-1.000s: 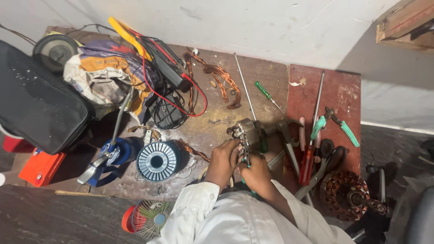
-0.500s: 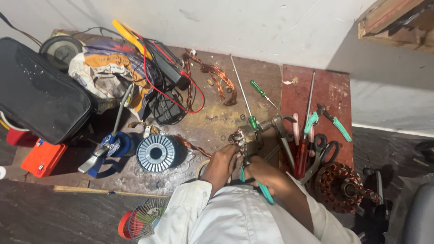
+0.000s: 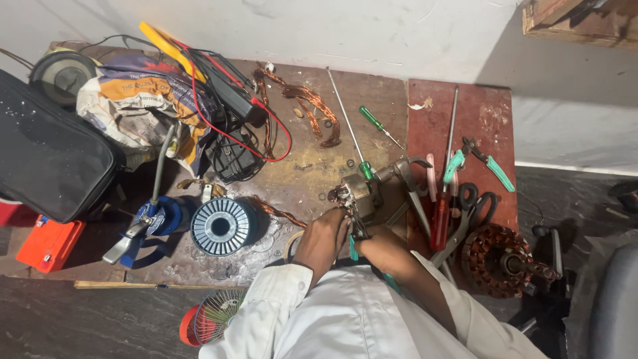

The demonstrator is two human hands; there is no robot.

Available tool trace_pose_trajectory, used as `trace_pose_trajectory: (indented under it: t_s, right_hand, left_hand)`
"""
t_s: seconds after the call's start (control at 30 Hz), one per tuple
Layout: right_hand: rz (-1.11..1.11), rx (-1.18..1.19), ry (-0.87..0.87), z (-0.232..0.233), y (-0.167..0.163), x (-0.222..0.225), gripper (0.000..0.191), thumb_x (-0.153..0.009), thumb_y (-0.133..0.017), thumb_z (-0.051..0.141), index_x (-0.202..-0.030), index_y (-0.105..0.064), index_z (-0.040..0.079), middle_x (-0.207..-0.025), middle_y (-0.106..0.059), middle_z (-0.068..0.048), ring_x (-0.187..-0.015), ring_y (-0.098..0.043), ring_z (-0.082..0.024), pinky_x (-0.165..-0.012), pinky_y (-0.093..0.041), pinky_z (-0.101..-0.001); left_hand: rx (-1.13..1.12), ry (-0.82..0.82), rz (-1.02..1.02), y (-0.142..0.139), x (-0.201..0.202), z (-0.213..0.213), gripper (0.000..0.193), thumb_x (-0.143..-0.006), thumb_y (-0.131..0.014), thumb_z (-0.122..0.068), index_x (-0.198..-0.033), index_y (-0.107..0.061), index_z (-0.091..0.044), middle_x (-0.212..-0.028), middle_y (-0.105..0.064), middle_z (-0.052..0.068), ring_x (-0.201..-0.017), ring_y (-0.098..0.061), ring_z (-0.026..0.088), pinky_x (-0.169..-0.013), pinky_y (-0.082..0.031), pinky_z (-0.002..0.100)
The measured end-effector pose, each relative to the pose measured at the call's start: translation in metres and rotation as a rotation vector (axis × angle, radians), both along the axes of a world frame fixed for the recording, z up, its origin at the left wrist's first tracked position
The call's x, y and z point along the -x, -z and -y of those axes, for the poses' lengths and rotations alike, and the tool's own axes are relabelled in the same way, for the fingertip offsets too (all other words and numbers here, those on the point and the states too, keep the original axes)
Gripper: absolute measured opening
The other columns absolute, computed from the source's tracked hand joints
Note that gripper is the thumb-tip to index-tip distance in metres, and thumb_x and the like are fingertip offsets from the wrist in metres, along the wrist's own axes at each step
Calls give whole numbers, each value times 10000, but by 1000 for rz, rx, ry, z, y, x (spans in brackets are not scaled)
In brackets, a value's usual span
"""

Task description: The person uses pliers to pull and cut copper wire from a motor stator held in a bench vise. The person repeatedly grips, twists, and snips the wire, accumulating loose copper strands on the workbench.

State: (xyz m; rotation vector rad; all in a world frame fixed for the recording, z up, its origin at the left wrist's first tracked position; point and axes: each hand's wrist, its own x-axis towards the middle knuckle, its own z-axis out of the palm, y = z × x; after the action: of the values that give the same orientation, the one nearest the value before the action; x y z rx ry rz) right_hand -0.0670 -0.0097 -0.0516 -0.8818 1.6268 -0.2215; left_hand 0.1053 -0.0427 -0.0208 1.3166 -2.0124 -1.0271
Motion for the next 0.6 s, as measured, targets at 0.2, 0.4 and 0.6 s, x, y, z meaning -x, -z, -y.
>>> trace_pose_trajectory:
  t_s: [0.2, 0.4, 0.6]
  right_hand:
    - [359, 22, 118, 4, 31, -3, 196, -789, -663, 113, -952, -746, 40, -925, -780, -95, -903, -739, -218, -846, -563, -347]
    - [-231, 272, -28, 29, 37, -13, 182, -831, -651, 177, -888, -767, 49, -901, -757, -196, -896, -712, -370, -830, -534, -465]
    - [-243, 300, -25, 62, 43, -18, 210, -816, -587, 165, -873, -747, 43, -895, -752, -220, -892, -725, -415, -808, -541, -510]
  left_hand:
    - [-34, -11, -4, -5, 2, 15, 114, -933, -633, -90, -934, -585, 14, -892, -654, 235, -810, -652, 457, -686, -500, 509]
    - [-41, -34, -53, 3, 10, 45, 131, -964, -637, -86, -942, -580, 30, -894, -646, 251, -845, -633, 473, -720, -492, 515]
    - [-60, -33, -105, 15, 10, 75, 133, -968, -627, -88, -949, -576, 34, -894, -632, 253, -862, -629, 466, -744, -489, 510]
